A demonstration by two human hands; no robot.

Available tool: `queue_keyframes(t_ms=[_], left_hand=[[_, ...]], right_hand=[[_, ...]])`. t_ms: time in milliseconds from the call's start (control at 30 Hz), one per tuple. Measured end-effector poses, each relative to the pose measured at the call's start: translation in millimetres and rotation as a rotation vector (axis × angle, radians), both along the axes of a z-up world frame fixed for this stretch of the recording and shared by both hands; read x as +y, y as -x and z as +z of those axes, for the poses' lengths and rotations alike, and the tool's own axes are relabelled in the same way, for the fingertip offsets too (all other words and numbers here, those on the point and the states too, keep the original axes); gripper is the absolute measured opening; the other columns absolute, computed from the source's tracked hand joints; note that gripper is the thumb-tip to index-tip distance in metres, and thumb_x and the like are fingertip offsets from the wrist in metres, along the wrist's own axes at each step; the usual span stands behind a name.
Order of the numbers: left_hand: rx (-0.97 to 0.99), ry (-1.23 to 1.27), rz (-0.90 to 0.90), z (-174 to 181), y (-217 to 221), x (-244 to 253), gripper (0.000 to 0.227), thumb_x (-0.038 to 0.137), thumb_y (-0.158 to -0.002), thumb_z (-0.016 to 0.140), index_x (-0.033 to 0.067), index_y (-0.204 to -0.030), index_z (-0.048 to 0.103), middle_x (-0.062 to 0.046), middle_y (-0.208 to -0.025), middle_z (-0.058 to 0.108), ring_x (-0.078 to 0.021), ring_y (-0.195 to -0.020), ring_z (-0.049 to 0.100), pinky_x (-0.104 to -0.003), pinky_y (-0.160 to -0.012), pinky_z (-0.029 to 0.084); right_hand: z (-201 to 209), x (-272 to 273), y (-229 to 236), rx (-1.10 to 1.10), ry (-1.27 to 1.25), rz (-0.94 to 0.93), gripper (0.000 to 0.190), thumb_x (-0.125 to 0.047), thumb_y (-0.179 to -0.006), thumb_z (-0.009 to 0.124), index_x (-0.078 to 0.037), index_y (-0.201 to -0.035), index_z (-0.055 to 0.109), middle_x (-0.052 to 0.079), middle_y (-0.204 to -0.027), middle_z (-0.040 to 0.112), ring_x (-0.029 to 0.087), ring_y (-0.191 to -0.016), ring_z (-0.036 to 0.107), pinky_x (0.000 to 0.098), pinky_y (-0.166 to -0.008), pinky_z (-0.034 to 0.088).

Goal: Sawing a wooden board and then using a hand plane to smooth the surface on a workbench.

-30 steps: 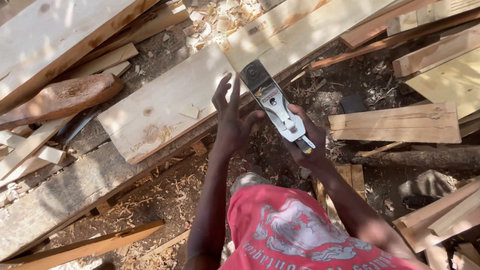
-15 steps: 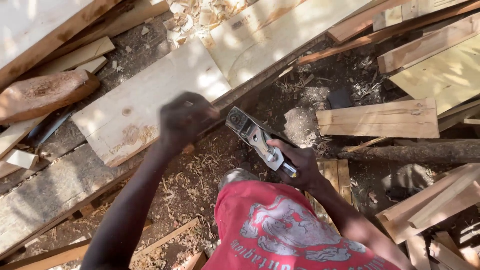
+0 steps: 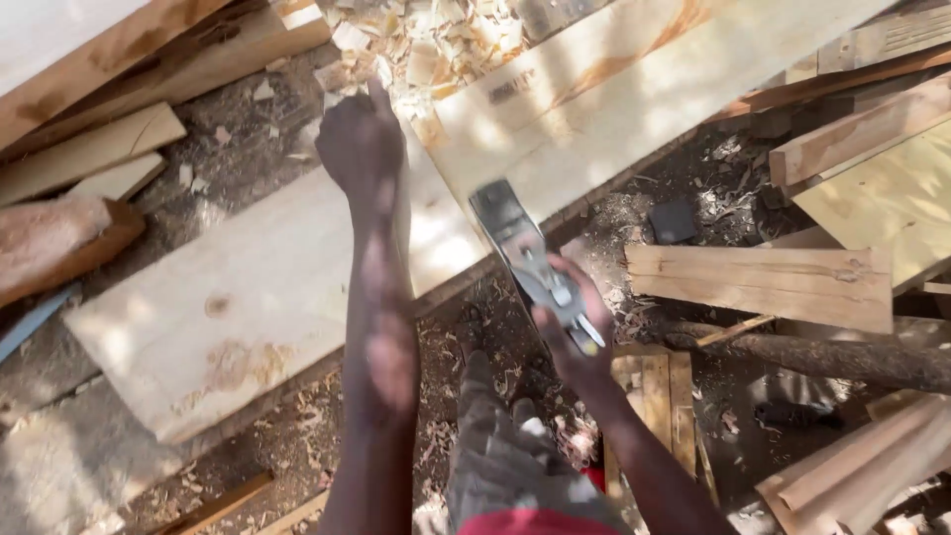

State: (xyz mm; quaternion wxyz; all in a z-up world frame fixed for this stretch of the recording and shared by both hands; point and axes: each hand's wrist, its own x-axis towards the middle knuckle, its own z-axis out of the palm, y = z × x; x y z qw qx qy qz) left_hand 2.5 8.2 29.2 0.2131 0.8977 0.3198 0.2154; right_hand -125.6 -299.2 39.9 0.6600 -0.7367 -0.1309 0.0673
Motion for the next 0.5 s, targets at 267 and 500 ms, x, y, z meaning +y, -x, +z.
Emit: queue_keyframes(t_ms=[267,500], left_hand=[[0.034,0.011,0.058,-23,-7,16,0.057,0.035,-0.106,0.048,0.0126,-0.054,0.051,0.001,-0.046,0.043,-0.0167,-0.04,0.045,-0.041,-0.043,0.035],[0.08,0.039,0.112,-9,-10,10,0.051,0.031,-0.104,0.051,0.0057,-0.063,0.068,-0.005,-0.051,0.059,-0.0207,-0.044,0.059,-0.039,-0.041,0.042]], right_hand=[[-27,126,-161,-0.313,-0.011,-0.086,0.034,-0.031,-0.101,0.07,-0.012,-0.127,0.059,0.005,-0.106,0.07,0.016,-0.089,0.069,0.0282,-0.069,0.061],[6,40,-41,-0.056,0.112,-0.167,0.055,-0.051,-0.094,0.065,-0.01,-0.131,0.063,-0.002,-0.102,0.065,0.008,-0.083,0.053,0.025,-0.073,0.044]])
